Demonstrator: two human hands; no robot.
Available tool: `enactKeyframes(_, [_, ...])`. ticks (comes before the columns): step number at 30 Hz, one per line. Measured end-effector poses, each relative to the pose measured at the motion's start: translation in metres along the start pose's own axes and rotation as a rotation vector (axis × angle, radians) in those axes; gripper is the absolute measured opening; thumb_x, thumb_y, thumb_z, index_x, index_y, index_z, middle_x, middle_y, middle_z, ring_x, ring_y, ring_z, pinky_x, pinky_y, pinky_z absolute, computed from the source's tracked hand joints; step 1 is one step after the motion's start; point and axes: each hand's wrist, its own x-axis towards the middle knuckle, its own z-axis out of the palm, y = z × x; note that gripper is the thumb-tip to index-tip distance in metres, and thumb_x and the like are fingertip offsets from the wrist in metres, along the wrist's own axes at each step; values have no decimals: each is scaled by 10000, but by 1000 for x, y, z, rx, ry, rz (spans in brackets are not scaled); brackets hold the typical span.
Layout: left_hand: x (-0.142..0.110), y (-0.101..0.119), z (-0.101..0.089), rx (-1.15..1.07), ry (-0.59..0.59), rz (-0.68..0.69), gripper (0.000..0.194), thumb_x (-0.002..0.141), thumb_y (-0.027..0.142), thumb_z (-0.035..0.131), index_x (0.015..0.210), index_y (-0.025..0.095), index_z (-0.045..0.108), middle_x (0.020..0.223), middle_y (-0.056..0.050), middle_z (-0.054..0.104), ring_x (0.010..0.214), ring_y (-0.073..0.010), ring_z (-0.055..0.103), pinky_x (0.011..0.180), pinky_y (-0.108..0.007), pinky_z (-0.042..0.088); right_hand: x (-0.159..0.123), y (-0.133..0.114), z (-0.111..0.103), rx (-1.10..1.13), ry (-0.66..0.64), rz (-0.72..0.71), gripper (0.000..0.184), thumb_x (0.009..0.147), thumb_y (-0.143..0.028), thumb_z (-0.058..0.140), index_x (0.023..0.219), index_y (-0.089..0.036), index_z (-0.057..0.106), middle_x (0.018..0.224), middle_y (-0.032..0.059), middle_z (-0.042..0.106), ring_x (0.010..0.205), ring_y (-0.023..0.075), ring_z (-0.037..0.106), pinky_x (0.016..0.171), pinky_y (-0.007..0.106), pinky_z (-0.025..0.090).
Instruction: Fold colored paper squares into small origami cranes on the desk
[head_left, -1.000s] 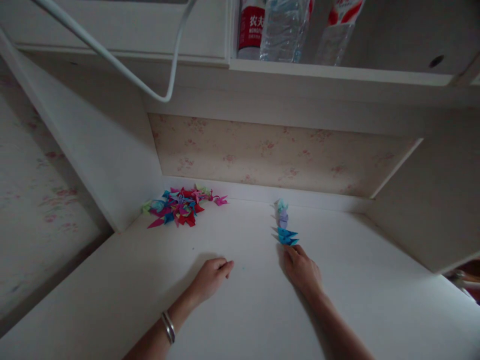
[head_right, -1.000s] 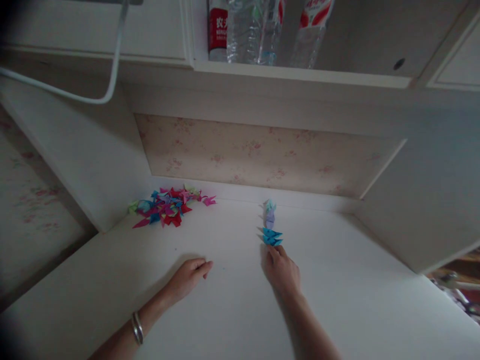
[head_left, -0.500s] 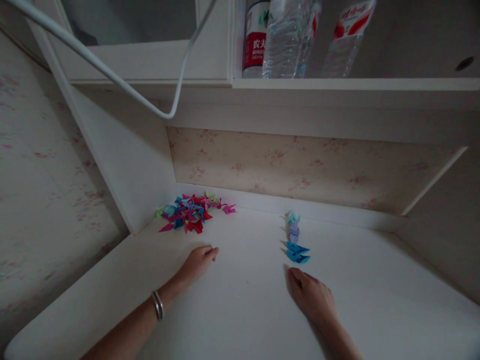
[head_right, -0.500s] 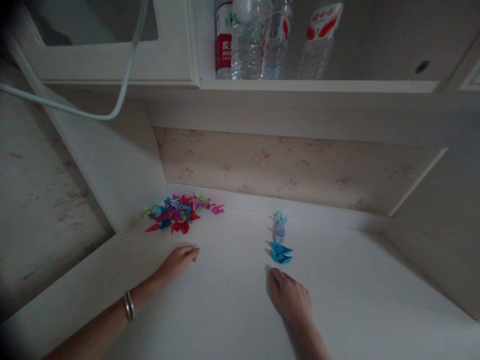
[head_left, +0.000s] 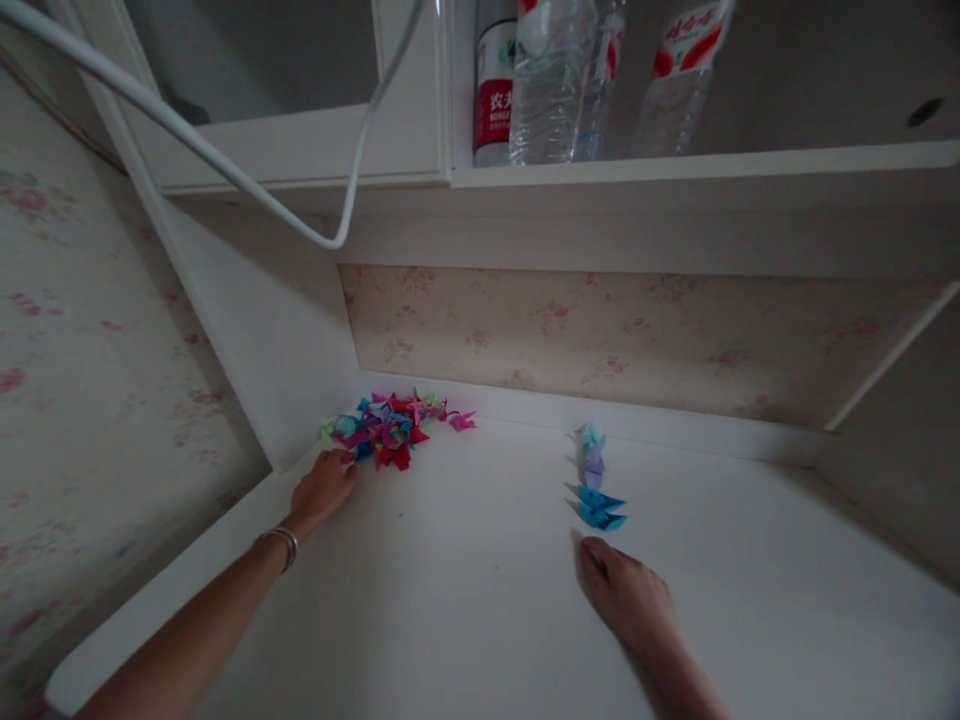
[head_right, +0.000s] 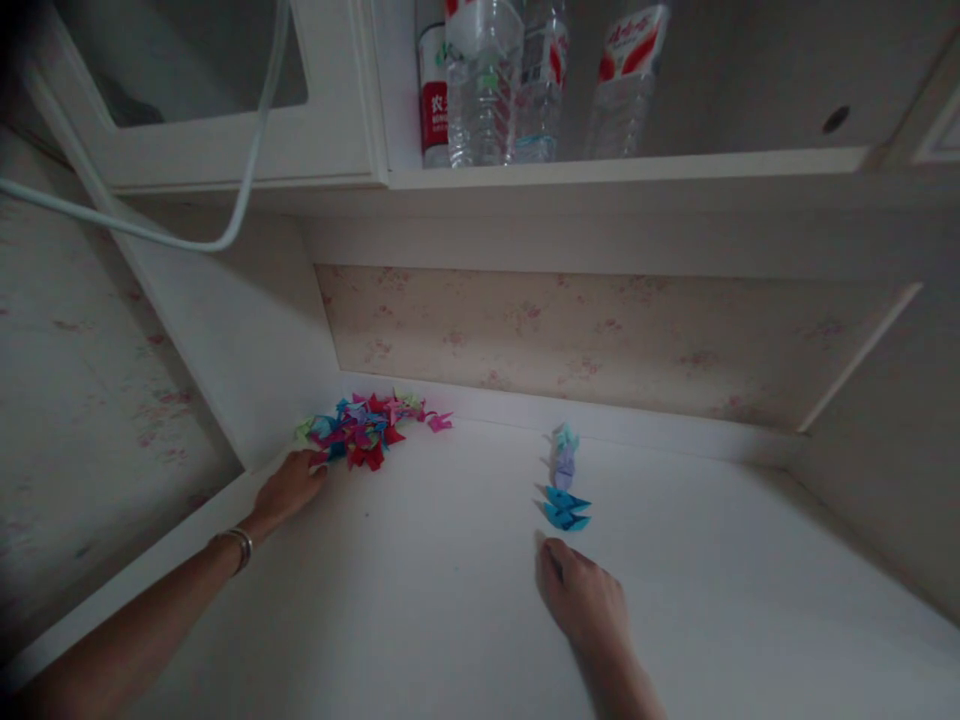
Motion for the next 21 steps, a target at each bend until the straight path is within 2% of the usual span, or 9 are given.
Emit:
enactKeyframes(3, [7,1,0,48,-8,7,375,842,412,418,1111,207,581,1172,-130,580,955,-292,621,786,-383,469,0,-1,-3,-4,-6,5,313,921,-442,331,963,-343,625,877,12,736,757,218,683,564,261,340])
enactKeyframes(6, [10,7,2,86,-5,3,357,872,387,364,1020,198,629,1106,-134,612,927,-303,631,764,-397,478,-1,-2,-6,5,-9,7,320,922,-438,326,946,-341,630,881,8,736,745,213,682,564,260,342])
enactKeyframes(12, [0,11,2,114,67,-56,410,913,359,290,1027,159,629,1101,-162,610,875,-295,644,744,-399,486,-1,-1,-4,3,-8,17,322,914,-434,344,989,-333,640,883,37,735,770,228,679,583,269,355])
enactKeyframes(18, [-7,-2,-22,66,169,-121,420,925,317,255,1027,111,607,1071,-190,610,909,-297,625,738,-377,474,0,4,-1,51,-3,17,352,909,-438,344,1001,-321,663,877,51,732,764,224,667,603,274,362])
enactKeyframes(21, [-16,0,-31,46,195,-104,423,925,343,261,942,121,621,967,-164,644,916,-289,611,733,-346,461,5,12,4,219,18,60,338,872,-440,401,984,-310,692,856,42,728,753,209,649,610,267,367])
